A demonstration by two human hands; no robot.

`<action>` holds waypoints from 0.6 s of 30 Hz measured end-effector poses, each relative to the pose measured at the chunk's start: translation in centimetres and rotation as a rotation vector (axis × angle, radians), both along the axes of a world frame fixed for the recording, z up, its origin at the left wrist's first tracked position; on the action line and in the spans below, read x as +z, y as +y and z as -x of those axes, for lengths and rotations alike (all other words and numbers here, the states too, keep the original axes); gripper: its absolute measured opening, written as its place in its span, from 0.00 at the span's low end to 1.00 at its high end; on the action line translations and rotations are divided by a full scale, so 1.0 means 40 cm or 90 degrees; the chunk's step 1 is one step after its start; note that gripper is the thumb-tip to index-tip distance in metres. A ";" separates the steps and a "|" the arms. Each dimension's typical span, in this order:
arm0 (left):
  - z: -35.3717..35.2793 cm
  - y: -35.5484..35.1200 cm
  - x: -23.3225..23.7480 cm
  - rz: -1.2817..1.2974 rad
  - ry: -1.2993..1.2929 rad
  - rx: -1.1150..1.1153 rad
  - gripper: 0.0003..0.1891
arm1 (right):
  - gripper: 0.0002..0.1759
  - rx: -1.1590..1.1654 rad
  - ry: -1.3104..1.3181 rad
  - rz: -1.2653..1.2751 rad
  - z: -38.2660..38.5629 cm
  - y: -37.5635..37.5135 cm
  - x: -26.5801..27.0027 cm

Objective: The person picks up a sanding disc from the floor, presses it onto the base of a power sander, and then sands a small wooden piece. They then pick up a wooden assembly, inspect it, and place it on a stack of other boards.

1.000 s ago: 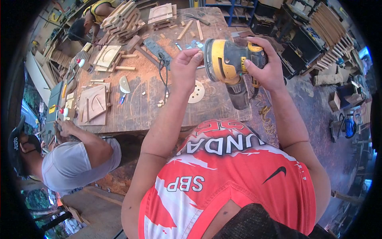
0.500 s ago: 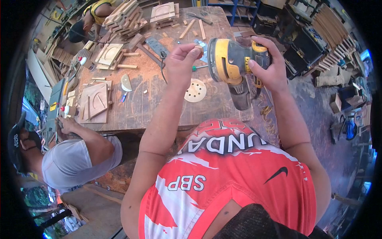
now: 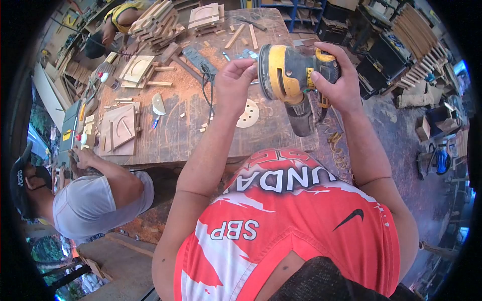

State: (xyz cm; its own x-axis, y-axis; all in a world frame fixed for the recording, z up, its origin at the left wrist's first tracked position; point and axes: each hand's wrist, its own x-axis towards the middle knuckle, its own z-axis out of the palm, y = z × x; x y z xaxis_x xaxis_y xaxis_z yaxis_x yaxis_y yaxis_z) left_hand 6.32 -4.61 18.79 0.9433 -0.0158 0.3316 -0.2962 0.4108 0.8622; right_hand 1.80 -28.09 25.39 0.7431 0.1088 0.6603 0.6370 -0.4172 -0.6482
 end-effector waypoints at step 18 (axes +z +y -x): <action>0.007 0.000 0.005 0.083 0.019 -0.028 0.08 | 0.29 0.000 -0.053 0.040 0.018 0.001 0.017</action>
State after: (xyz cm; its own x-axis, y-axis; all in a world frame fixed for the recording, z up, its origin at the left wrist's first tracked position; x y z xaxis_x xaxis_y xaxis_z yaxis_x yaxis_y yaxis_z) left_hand 6.02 -4.61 18.99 0.9522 -0.0155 0.3050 -0.2504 0.5324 0.8086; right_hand 1.07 -28.06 26.08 0.6855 0.1522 0.7120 0.6878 -0.4560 -0.5648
